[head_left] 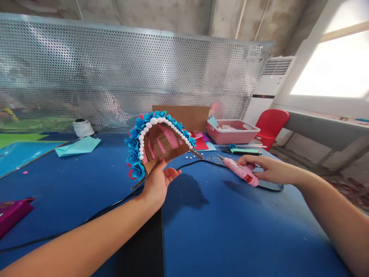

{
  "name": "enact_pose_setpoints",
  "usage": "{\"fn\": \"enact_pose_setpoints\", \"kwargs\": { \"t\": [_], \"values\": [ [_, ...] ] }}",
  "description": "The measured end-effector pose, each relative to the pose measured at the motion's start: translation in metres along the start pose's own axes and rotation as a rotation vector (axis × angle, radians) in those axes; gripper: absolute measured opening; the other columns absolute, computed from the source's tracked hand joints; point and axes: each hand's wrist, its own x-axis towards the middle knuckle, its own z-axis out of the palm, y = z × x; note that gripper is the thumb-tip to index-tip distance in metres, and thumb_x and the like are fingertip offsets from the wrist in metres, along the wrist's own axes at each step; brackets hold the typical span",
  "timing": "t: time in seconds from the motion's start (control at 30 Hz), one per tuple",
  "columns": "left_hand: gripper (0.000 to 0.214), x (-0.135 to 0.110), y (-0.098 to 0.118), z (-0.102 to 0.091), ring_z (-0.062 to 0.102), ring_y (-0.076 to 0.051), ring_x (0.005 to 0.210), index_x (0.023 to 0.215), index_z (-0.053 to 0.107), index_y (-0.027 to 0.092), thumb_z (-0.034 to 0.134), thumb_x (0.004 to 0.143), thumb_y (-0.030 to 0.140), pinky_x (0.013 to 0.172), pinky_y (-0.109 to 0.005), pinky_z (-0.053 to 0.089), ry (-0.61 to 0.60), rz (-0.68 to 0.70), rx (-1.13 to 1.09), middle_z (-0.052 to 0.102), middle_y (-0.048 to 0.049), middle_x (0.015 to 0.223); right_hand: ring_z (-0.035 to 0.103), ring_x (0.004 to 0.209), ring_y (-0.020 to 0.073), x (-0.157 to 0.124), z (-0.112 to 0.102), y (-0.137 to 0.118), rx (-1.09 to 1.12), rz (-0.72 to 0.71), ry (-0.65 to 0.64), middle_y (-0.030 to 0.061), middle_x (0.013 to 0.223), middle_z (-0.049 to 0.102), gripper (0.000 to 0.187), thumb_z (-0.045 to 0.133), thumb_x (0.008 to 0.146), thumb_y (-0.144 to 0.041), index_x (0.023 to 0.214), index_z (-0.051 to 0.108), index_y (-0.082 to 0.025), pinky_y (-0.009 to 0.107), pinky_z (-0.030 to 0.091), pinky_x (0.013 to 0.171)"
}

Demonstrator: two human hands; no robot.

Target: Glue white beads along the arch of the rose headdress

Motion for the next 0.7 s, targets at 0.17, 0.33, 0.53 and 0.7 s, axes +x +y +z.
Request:
{"fn": "enact_pose_setpoints", "kwargs": {
  "t": [0.17,0.33,0.53,0.7],
  "values": [
    [0.01,0.0,0.004,0.001,0.057,-0.009,0.044,0.091,0.056,0.019,0.046,0.09,0.02,0.063,-0.034,0.057,-0.061,0.048,-0.03,0.068,0.0024,0.077,0.057,0.084,0.019,0.013,0.016,-0.019,0.295,-0.078,0.1,0.0058,0.093,0.063,0.026,0.064,0.073,-0.034,0.093,0.057,-0.019,0.031,0.048,0.077],
    [0.024,0.0,0.016,0.011,0.066,-0.013,0.058,0.105,0.057,0.018,0.038,0.093,0.025,0.062,-0.03,0.056,-0.14,0.064,-0.044,0.072,-0.0051,0.093,0.061,0.092,0.019,0.031,0.047,-0.049,0.786,-0.117,0.258,0.005,0.097,0.066,0.033,0.069,0.074,-0.038,0.098,0.052,-0.023,0.034,0.049,0.083],
    [0.037,0.002,0.021,0.034,0.069,-0.017,0.067,0.087,0.062,0.012,0.034,0.094,0.035,0.063,-0.029,0.055,-0.112,-0.005,-0.065,0.073,-0.0097,0.079,0.063,0.092,0.0196,0.054,0.061,-0.102,1.073,-0.247,0.258,0.0055,0.106,0.067,0.027,0.058,0.083,-0.048,0.097,0.062,-0.025,0.038,0.05,0.087],
    [0.043,-0.01,0.014,0.054,0.066,-0.016,0.062,0.08,0.065,0.011,0.032,0.094,0.036,0.055,-0.025,0.051,-0.095,-0.082,-0.047,0.07,-0.0095,0.069,0.063,0.093,0.0202,0.063,0.065,-0.128,1.008,-0.308,0.378,0.0039,0.09,0.069,0.029,0.051,0.087,-0.048,0.091,0.068,-0.025,0.036,0.052,0.084]
  ]
}}
